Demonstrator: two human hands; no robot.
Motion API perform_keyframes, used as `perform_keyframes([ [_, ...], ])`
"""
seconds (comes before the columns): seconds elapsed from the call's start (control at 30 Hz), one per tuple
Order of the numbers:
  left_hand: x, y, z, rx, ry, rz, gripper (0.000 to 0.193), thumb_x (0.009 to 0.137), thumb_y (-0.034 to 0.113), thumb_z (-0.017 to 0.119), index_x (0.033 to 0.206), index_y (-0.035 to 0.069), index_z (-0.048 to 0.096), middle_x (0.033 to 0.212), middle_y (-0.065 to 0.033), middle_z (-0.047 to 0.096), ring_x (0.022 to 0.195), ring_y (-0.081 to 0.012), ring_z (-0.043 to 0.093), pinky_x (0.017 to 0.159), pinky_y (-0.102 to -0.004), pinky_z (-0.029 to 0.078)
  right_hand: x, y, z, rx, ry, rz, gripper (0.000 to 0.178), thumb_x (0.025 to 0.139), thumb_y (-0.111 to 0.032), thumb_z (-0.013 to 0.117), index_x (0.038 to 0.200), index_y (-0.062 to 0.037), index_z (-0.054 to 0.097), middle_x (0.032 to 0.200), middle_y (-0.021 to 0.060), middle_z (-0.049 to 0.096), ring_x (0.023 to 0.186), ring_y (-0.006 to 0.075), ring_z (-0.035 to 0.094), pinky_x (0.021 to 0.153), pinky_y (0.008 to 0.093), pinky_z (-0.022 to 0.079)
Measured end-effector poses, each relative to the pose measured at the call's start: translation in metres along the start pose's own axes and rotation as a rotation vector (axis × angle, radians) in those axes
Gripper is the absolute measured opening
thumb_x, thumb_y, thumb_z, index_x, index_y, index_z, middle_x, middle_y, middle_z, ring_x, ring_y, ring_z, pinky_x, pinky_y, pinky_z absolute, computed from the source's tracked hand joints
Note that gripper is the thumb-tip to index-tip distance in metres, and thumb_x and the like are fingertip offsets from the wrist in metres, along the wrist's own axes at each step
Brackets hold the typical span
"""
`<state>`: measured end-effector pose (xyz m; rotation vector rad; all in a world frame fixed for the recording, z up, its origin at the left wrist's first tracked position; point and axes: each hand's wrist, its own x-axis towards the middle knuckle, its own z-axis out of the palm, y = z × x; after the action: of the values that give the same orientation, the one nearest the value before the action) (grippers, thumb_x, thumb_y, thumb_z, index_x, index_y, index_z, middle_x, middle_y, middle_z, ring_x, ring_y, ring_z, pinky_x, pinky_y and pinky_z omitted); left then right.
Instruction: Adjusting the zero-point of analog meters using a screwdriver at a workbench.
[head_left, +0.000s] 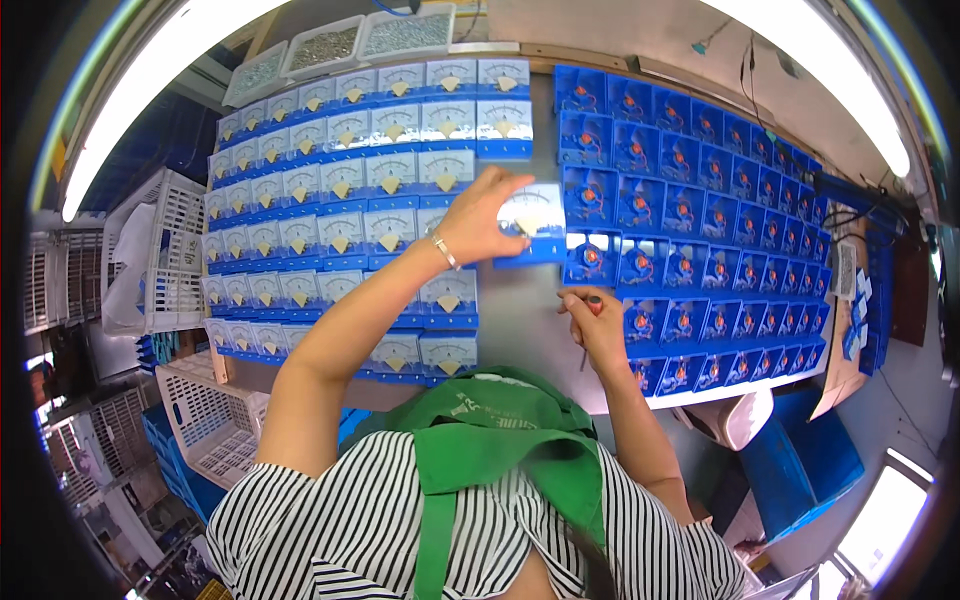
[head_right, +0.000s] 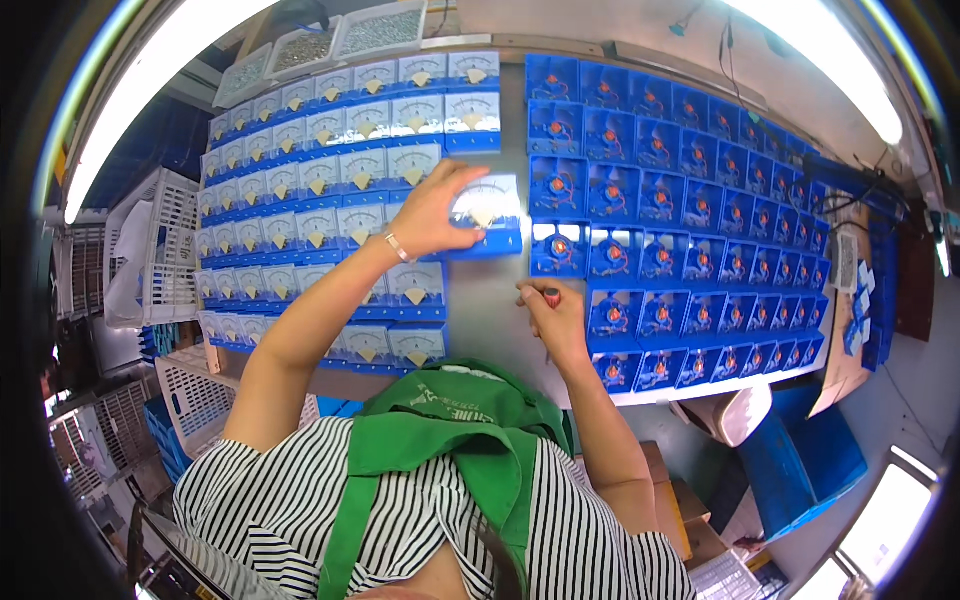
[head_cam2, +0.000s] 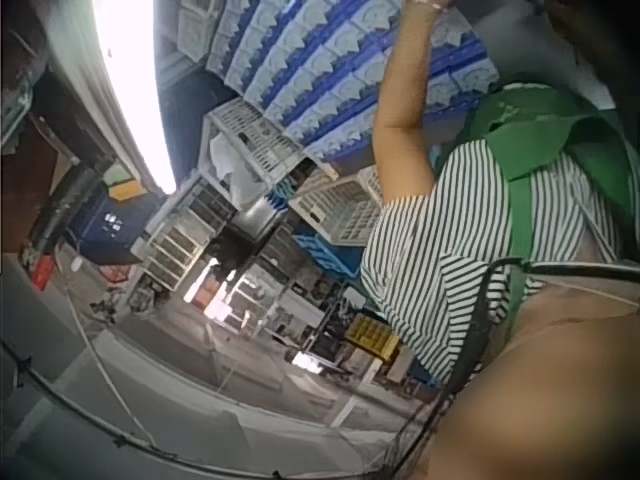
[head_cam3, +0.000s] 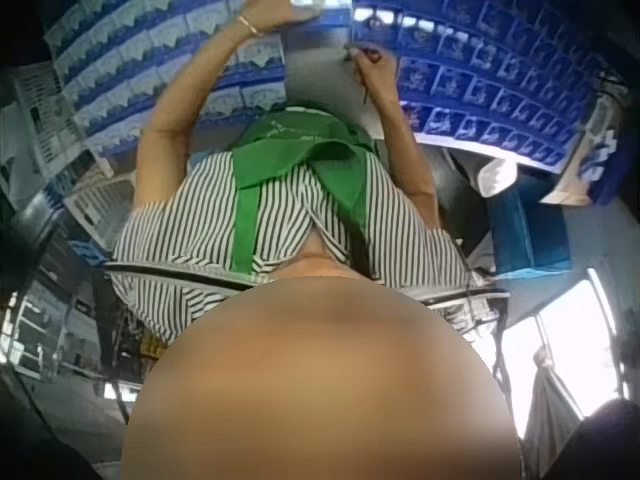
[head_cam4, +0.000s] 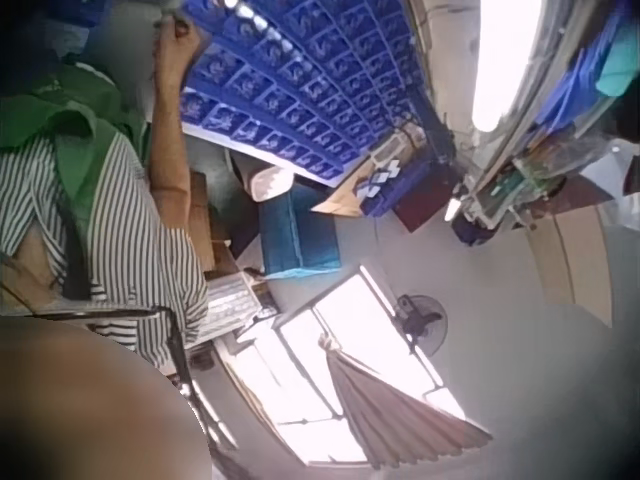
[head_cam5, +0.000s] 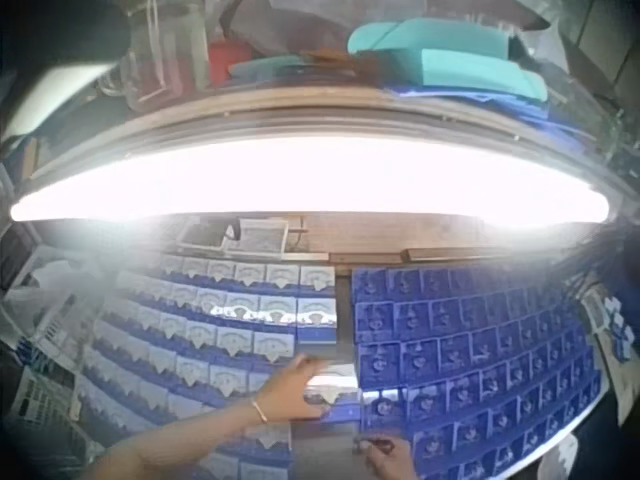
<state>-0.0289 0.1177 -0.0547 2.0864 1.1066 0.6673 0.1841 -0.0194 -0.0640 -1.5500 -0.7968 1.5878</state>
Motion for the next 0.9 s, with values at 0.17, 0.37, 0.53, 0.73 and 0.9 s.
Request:
perform_keyframes([
  [0.17, -0.044, 0.059, -0.003, -0.235, -0.102, 0.032, 0.085, 0.061, 0.025, 0.079, 0.137, 0.005, 0.046, 0.118, -0.0146, 0.052, 0.111, -0.0283, 0.053, 0.098, -0.0345, 0.040, -0.012, 0.020, 0.013, 0.291, -0.120, 0.038, 0.011, 0.090, -0.014, 0.061, 0.090, -0.0036, 0.064, 0.063, 0.0005, 0.057, 0.045, 0.0068, 0.048, 0.039, 0.0199, 0.034],
  [0.37, -0.063, 0.079, 0.003, -0.336, -0.095, -0.037, 0.088, 0.061, 0.025, 0.079, 0.139, 0.006, 0.043, 0.118, -0.0149, 0.055, 0.110, -0.0270, 0.054, 0.098, -0.0346, 0.040, -0.033, 0.014, 0.018, 0.462, -0.164, 0.059, 0.005, 0.089, -0.010, 0.060, 0.087, -0.0063, 0.063, 0.065, 0.0012, 0.061, 0.048, 0.0073, 0.053, 0.039, 0.0196, 0.036],
  [0.53, -0.067, 0.082, 0.004, -0.355, -0.128, -0.049, 0.091, 0.061, 0.026, 0.080, 0.141, 0.007, 0.041, 0.119, -0.0142, 0.055, 0.112, -0.0263, 0.053, 0.099, -0.0349, 0.039, -0.036, 0.016, 0.019, 0.605, -0.189, 0.087, 0.004, 0.085, -0.007, 0.063, 0.089, -0.0068, 0.066, 0.069, 0.0012, 0.064, 0.049, 0.0069, 0.055, 0.040, 0.0187, 0.038],
  [0.73, -0.071, 0.083, 0.005, -0.405, -0.132, -0.087, 0.092, 0.061, 0.028, 0.080, 0.141, 0.008, 0.040, 0.121, -0.0139, 0.054, 0.114, -0.0259, 0.052, 0.101, -0.0350, 0.038, -0.037, 0.019, 0.030, 0.531, -0.057, -0.035, 0.005, 0.084, -0.006, 0.063, 0.088, -0.0069, 0.067, 0.072, 0.0002, 0.065, 0.055, 0.0060, 0.057, 0.044, 0.0208, 0.043],
  [0.9, -0.070, 0.083, 0.007, -0.397, -0.108, -0.083, 0.092, 0.062, 0.028, 0.080, 0.141, 0.007, 0.040, 0.122, -0.0137, 0.054, 0.114, -0.0255, 0.053, 0.101, -0.0344, 0.038, -0.032, 0.046, 0.019, 0.549, -0.064, -0.111, 0.020, 0.082, -0.017, 0.068, 0.099, -0.0063, 0.064, 0.084, 0.0019, 0.066, 0.067, 0.0097, 0.061, 0.054, 0.0245, 0.050],
])
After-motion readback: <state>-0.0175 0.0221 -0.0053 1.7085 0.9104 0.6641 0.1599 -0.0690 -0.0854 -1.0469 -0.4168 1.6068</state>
